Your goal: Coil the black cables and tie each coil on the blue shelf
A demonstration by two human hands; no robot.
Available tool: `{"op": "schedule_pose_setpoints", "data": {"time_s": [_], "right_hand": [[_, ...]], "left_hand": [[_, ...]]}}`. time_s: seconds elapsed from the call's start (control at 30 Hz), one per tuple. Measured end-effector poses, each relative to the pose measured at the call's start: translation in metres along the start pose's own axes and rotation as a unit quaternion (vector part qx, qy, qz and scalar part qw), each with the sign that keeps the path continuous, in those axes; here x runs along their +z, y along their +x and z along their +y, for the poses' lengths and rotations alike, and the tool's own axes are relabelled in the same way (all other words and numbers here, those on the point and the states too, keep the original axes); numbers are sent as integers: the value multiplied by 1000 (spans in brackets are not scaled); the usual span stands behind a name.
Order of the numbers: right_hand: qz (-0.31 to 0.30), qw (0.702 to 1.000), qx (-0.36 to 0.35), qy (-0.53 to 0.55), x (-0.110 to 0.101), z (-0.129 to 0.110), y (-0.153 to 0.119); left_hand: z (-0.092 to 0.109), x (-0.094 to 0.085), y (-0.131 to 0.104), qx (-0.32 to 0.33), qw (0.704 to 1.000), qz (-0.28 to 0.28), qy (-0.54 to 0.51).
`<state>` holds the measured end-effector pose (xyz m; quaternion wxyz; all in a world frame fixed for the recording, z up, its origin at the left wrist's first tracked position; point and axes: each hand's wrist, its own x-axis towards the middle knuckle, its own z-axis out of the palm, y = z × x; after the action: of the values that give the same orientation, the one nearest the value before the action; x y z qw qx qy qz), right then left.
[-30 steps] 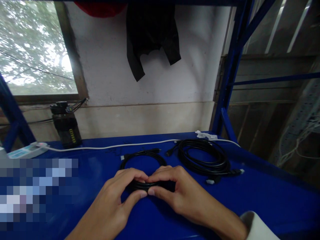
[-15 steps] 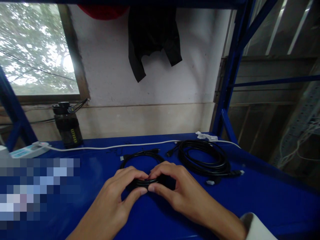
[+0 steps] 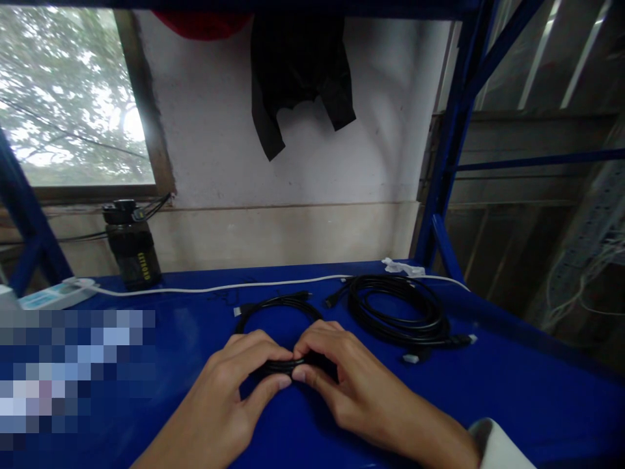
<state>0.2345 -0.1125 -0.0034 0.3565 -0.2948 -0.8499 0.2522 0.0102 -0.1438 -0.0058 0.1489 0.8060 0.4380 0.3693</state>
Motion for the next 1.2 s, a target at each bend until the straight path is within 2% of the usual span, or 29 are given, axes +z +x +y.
{"op": "schedule_pose_setpoints", "data": {"time_s": [0.37,0.6,0.67,0.77,0.87,0.97,1.07,1.2], "right_hand": [[3,999,-22,-42,4,5,2],[13,998,9,-58,1,0,-8],[19,996,16,-85,-12,-1,-12],[47,984,35,-171,-47,10,-14],[81,957,62,-273,-90,39,-14],[41,936,138,-321,-121,69,-16],[-20,929,196,-312,-132,80,-22],[-51,932,192,-303,-130,73,-33]], "left_hand": [[0,0,3,-24,1000,-17,-1],[5,-1,6,-38,998,-57,9],[5,-1,6,-43,997,-57,16],[1,1,5,-48,997,-60,30],[-5,3,5,-53,996,-68,33],[-4,3,5,-59,995,-76,33],[1,2,5,-55,996,-70,26],[5,0,3,-43,997,-60,15]]}}
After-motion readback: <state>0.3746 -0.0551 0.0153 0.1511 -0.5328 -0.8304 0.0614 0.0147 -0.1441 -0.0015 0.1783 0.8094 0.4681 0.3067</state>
